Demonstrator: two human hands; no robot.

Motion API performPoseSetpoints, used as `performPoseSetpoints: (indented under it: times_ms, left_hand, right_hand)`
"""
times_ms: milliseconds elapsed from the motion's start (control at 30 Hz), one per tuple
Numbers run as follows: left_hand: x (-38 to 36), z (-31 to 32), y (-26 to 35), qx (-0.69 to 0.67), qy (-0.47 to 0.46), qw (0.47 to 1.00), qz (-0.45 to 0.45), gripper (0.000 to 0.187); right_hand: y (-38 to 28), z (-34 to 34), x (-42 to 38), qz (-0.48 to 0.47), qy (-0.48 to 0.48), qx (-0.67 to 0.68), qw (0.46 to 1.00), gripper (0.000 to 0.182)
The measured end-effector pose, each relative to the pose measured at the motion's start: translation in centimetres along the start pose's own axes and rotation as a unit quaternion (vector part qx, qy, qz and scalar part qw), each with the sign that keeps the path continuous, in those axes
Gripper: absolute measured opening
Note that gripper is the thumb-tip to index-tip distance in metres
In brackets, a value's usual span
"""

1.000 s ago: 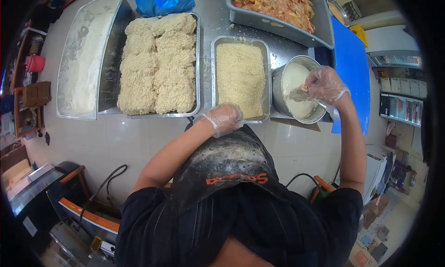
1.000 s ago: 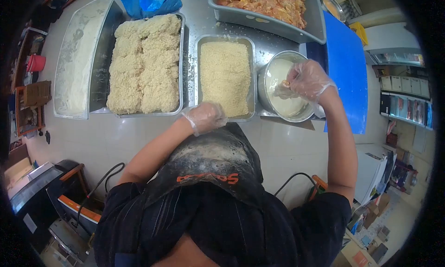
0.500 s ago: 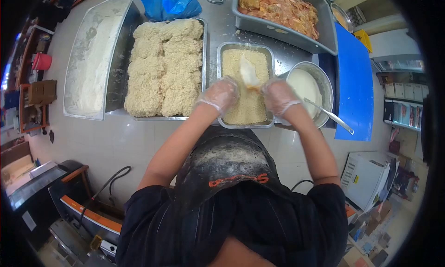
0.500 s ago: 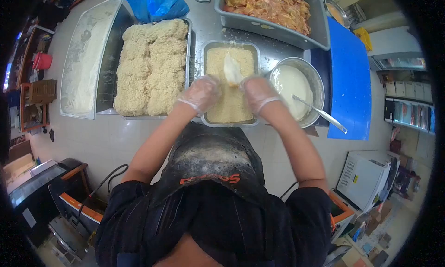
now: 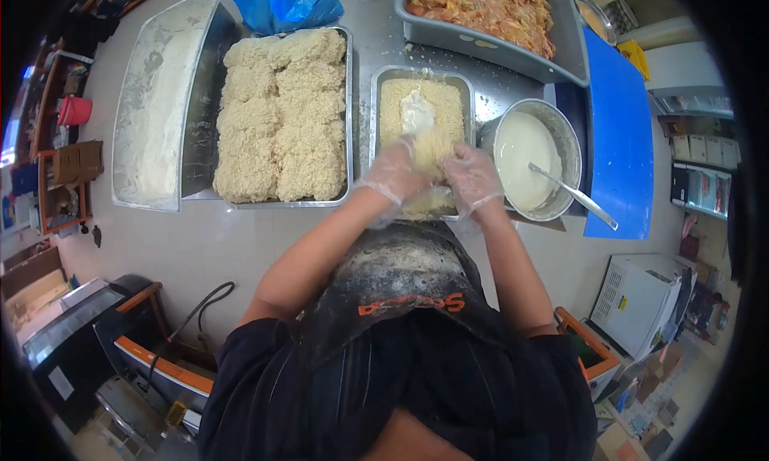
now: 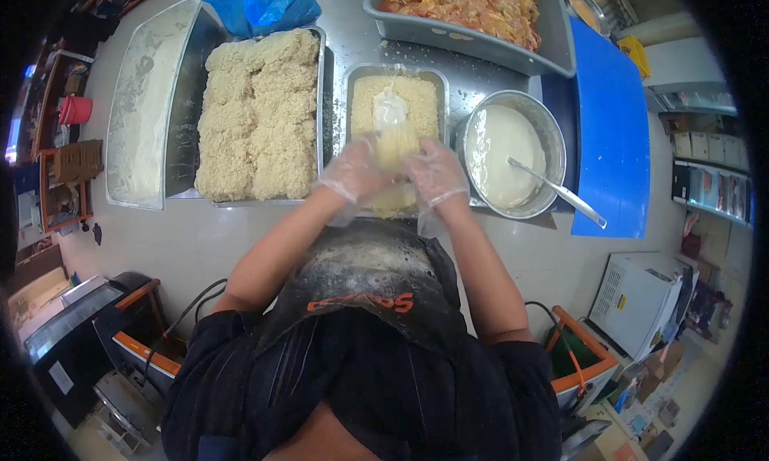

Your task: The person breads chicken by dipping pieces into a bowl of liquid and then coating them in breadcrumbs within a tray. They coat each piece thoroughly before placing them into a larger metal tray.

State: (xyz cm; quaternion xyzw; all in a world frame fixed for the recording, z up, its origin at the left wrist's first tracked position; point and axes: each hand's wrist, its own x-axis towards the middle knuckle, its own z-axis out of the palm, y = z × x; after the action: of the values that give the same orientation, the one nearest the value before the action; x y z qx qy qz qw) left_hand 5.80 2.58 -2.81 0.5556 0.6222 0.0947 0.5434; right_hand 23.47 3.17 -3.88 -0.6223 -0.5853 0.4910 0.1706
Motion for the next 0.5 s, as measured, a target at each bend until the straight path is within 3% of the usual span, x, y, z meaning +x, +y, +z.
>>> performPoseSetpoints:
  times_ms: [33,100,133,167,200,267,400,467,500]
  left_hand:
    - [0.5,-0.5,0.0,0.039,0.013,0.999,-0.023,0.062]
    - [1.7,0.2,-1.1,0.149,0.044,0.987,-0.037,0.053]
    - [3.0,1.9,-2.9,0.211,-0.035,0.976,-0.028,0.051]
    - [3.8,3.0,-3.7,0.272,-0.112,0.956,-0.019,0.049]
    - [3.5,2.9,-3.2,0.238,-0.106,0.965,-0.028,0.048]
    - [2.0,3.1,-2.5,0.164,-0.099,0.98,-0.054,0.045]
    - [1.7,1.7,-1.7,0.03,0.096,0.993,0.067,0.047]
    - [1.9,1.7,-2.6,0.0,0.215,0.965,0.152,0.047]
    - [2.9,1.8,-3.7,0.049,0.218,0.962,0.158,0.047]
  right_hand:
    - [-0.8,-0.9,0.1,-0.006,-0.002,-0.091,0.996,0.034]
    - [0.3,0.7,0.9,0.098,-0.075,-0.209,0.97,0.03]
    - [1.7,1.8,1.8,0.147,-0.11,-0.267,0.946,0.028]
    - [7.1,4.0,2.6,0.032,-0.119,-0.282,0.952,0.028]
    - [11.4,5.5,3.4,-0.086,-0.126,-0.296,0.943,0.028]
    - [9.5,5.5,3.2,-0.079,-0.093,-0.267,0.956,0.028]
    - [-1.8,1.9,1.0,0.072,-0.021,-0.098,0.992,0.033]
    - [-0.3,3.2,1.7,-0.1,0.063,-0.248,0.962,0.038]
    - [0.2,3.7,2.7,-0.189,0.108,-0.317,0.923,0.042]
